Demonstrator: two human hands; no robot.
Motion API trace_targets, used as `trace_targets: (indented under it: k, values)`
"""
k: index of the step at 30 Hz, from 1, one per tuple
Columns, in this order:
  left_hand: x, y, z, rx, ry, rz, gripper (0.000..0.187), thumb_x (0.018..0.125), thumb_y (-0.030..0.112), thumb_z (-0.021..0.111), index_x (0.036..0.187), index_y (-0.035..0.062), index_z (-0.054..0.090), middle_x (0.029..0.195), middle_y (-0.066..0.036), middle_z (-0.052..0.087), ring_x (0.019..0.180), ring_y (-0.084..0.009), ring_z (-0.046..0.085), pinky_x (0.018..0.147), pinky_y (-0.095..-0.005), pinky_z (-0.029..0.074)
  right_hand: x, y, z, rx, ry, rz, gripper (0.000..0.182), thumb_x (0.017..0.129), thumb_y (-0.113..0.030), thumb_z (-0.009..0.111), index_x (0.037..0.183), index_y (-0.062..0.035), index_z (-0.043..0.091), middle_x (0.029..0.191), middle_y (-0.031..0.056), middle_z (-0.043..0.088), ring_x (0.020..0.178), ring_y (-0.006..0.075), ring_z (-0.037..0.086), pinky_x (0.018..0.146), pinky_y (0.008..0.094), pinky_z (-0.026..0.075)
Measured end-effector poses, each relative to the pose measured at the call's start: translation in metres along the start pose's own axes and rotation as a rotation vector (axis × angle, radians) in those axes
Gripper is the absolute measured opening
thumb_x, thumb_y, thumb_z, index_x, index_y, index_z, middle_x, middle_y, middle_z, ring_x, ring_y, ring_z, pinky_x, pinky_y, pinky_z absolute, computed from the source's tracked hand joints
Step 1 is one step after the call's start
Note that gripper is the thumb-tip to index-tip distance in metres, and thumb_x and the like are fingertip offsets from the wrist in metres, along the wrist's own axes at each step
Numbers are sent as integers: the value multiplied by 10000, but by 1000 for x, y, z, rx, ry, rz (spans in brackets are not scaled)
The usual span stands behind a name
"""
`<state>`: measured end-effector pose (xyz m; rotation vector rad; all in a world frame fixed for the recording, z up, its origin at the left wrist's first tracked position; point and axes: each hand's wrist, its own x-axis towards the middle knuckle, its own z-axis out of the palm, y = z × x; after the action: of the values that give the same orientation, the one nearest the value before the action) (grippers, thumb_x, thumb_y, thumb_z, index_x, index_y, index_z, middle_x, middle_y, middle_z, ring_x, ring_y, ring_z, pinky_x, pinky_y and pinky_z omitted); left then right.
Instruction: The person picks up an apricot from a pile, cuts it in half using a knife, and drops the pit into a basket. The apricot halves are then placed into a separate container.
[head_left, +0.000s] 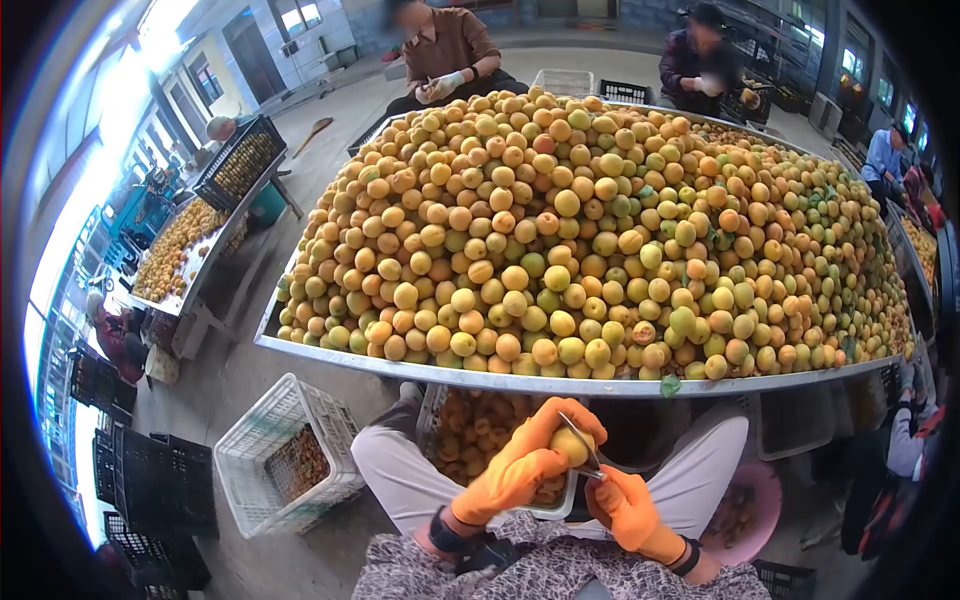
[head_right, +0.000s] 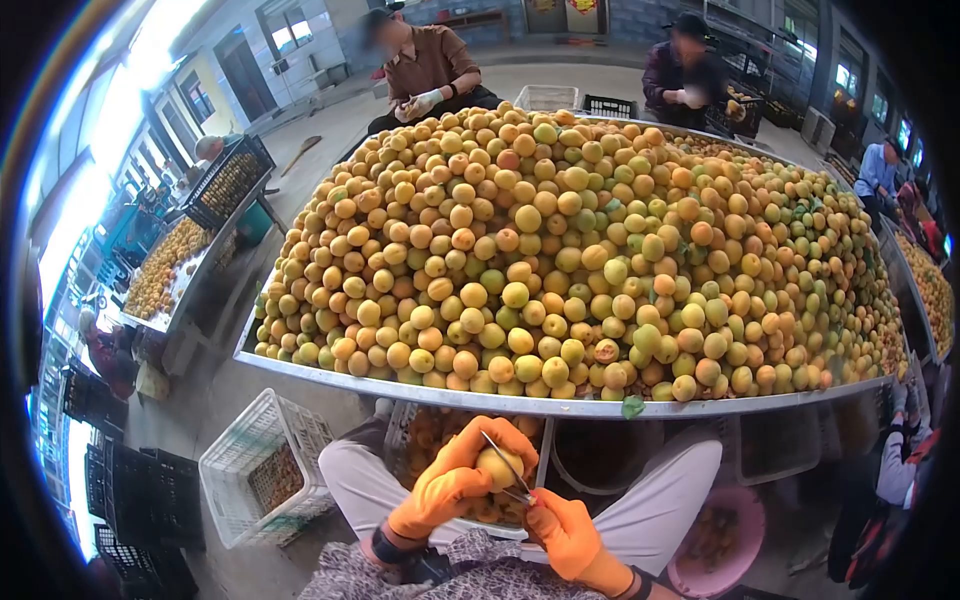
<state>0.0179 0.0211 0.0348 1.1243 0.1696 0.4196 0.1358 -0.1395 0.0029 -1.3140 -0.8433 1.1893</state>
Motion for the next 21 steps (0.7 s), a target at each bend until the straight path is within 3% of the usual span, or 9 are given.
trace_targets:
  k: [3,5,7,10,13,15,16,19,21]
  values:
    - [3,18,0,157,-159,-59,506,804,316,610,1182,6,477,1102,-156,558,965,-213,564,870,-337,477,0,-7,-3,1,-75,-14,502,982,-483,469,820,-10,514,559,-9,438,517,83,386,482,255,303]
    - [5,9,20,-269,-3,4,599,807,384,695,1200,-12,479,1100,-163,569,990,-220,581,899,-348,484,1,-15,1,-10,-34,-120,548,963,-533,467,792,-14,502,566,-16,440,518,81,379,485,250,299]
    - [-6,-1,23,-357,-82,-103,778,800,424,759,1350,-7,418,1185,-137,571,1105,-226,571,952,-343,462,5,-7,0,-43,0,-220,579,952,-566,454,795,-11,504,575,-15,450,525,89,401,494,252,327]
    - [-18,3,30,-389,-2,-62,727,841,362,737,1372,-15,415,1191,-122,576,1106,-212,575,952,-336,464,5,-14,-4,-147,4,-349,573,964,-552,435,809,-6,512,592,4,478,529,109,432,506,259,366]
    - [-17,24,12,-14,-64,-7,677,808,304,785,1299,-58,492,1204,-139,589,1028,-220,608,891,-316,490,2,-8,-21,-239,-141,-245,580,969,-546,431,912,17,558,614,11,497,533,115,441,503,259,361]
    - [-1,48,-6,766,-301,-27,702,803,326,785,1310,-54,484,1171,-122,597,1014,-203,599,884,-308,486,4,-4,-23,-235,-165,-199,574,971,-536,432,950,21,566,614,15,502,531,117,448,499,264,361]
    - [3,47,-10,768,-301,-25,702,803,326,785,1310,-54,484,1171,-122,597,1014,-203,599,884,-308,486,4,-3,-23,-230,-180,-154,570,973,-527,433,988,25,574,614,19,507,530,119,456,495,269,360]
    - [7,36,-6,651,-397,34,696,798,335,782,1303,-48,495,1153,-119,609,1038,-193,594,923,-309,473,4,-3,-6,-165,-36,-313,547,974,-506,442,954,23,581,595,33,506,518,118,463,492,274,367]
    - [-8,11,18,-153,-143,-133,703,797,369,779,1296,-44,505,1145,-125,618,1064,-197,593,958,-321,459,11,-1,0,-114,14,-396,539,975,-499,443,945,21,581,590,38,503,511,122,462,492,275,371]
